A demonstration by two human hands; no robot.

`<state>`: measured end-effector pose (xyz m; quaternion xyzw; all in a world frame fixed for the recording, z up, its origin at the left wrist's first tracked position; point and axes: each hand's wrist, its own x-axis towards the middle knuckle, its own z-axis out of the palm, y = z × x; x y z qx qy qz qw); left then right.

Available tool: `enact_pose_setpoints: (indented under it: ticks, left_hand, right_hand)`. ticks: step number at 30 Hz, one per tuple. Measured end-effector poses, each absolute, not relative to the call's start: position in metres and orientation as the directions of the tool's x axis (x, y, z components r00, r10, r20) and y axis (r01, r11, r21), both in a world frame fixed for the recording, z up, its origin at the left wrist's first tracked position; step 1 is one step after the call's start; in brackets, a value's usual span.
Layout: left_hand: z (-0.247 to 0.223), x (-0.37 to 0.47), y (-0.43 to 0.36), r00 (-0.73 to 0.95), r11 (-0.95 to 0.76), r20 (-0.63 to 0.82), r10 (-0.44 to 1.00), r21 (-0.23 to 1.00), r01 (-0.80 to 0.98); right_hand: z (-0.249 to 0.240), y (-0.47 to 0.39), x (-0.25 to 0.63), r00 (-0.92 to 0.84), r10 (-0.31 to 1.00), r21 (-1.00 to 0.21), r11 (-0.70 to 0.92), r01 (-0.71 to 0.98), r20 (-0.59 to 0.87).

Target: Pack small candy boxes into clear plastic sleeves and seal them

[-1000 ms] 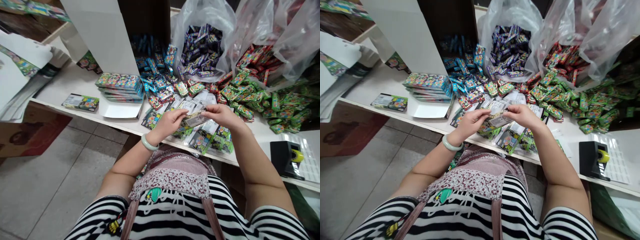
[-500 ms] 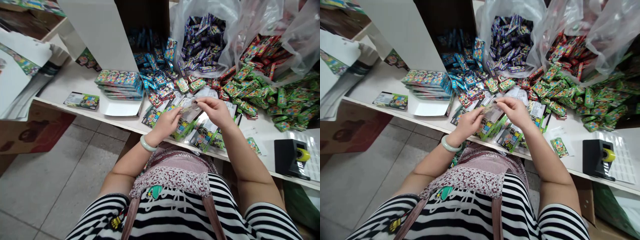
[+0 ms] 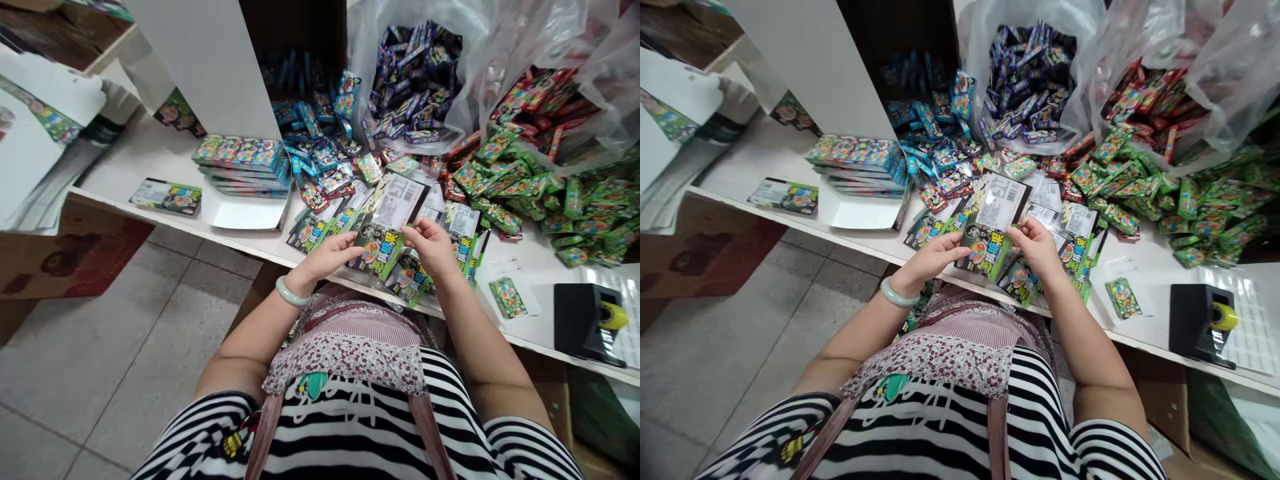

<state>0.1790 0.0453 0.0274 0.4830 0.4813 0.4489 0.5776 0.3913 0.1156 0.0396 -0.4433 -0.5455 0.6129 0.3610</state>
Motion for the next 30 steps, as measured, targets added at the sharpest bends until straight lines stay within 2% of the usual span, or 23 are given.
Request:
enact_pose_setpoints:
  ticks: [2, 5, 10, 14, 16, 19, 21, 24, 27, 30]
  left_hand:
    - [0.020, 0.181, 0.037, 0.031, 0.135, -0.135, 0.990, 0.991, 0.002]
    - [0.013, 0.187, 0.029, -0.113, 0.122, -0.135, 0.984, 0.986, -0.110]
    - [0.017, 0.189, 0.037, 0.086, 0.256, -0.241, 0.967, 0.900, -0.353]
    - [0.022, 0.191, 0.051, -0.042, 0.091, -0.123, 0.992, 0.891, -0.446]
    - [0.019, 0.197, 0.053, -0.046, 0.059, -0.087, 0.995, 0.904, -0.423]
    - [0.013, 0.206, 0.048, 0.041, 0.063, -0.052, 0.998, 0.936, -0.345]
    - [0.011, 0.209, 0.044, 0.107, 0.037, -0.003, 0.994, 0.948, -0.315]
    - [0.015, 0.206, 0.038, 0.201, 0.021, 0.043, 0.979, 0.952, -0.305]
    - [0.022, 0.201, 0.032, 0.284, 0.072, 0.003, 0.959, 0.964, -0.256]
    - [0.028, 0.199, 0.025, 0.224, 0.047, -0.008, 0.974, 0.984, -0.169]
  right_hand:
    - [0.037, 0.112, 0.390, -0.400, 0.903, -0.986, -0.163, 0.021, -0.157]
    - [0.032, 0.102, 0.387, -0.535, 0.825, -0.982, -0.184, 0.051, -0.182]
    - [0.025, 0.090, 0.398, -0.568, 0.769, -0.955, -0.269, 0.128, -0.293]
    - [0.018, 0.080, 0.414, -0.718, 0.605, -0.926, -0.345, 0.154, -0.345]
    - [0.018, 0.077, 0.421, -0.692, 0.665, -0.947, -0.309, 0.089, -0.282]
    - [0.023, 0.079, 0.429, -0.464, 0.875, -0.988, -0.156, -0.008, -0.135]
    - [0.030, 0.080, 0.433, -0.360, 0.931, -0.998, -0.062, 0.004, -0.060]
    - [0.036, 0.077, 0.434, -0.342, 0.940, -0.999, 0.014, 0.050, -0.004]
    - [0.038, 0.071, 0.434, -0.388, 0.922, -0.993, 0.050, 0.104, 0.005]
    - [0.044, 0.068, 0.436, -0.477, 0.879, -0.983, 0.100, 0.151, 0.016]
